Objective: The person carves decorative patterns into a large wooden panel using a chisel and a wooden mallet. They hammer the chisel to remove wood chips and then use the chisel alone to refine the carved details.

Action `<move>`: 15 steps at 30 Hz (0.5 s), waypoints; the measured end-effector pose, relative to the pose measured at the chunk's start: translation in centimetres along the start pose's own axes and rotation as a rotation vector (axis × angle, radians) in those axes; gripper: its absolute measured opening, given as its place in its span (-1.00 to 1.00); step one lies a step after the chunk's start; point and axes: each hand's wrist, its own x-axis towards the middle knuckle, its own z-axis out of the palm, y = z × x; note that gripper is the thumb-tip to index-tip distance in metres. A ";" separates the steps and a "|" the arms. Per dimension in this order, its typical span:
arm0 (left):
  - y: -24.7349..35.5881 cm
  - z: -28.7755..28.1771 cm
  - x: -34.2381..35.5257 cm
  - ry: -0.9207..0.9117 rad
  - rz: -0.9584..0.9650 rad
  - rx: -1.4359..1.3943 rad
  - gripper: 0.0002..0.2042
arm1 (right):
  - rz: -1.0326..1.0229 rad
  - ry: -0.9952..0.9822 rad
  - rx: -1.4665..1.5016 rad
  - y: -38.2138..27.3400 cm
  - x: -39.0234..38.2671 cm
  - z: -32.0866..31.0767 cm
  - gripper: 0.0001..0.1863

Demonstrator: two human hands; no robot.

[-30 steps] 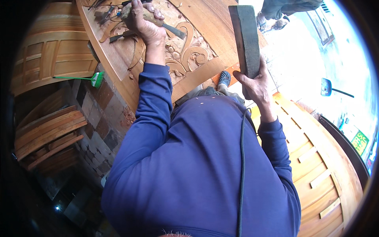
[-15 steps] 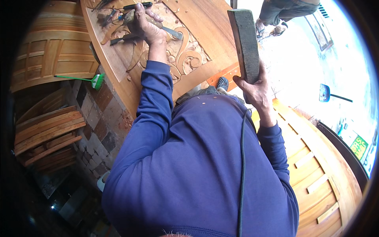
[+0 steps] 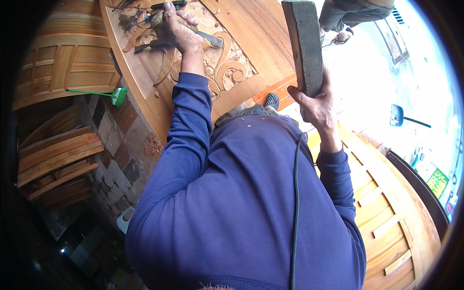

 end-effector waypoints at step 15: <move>-1.5 -0.4 -0.1 0.055 -0.007 0.137 -0.75 | -0.660 -0.091 -0.014 -13.1 7.7 1.1 -0.14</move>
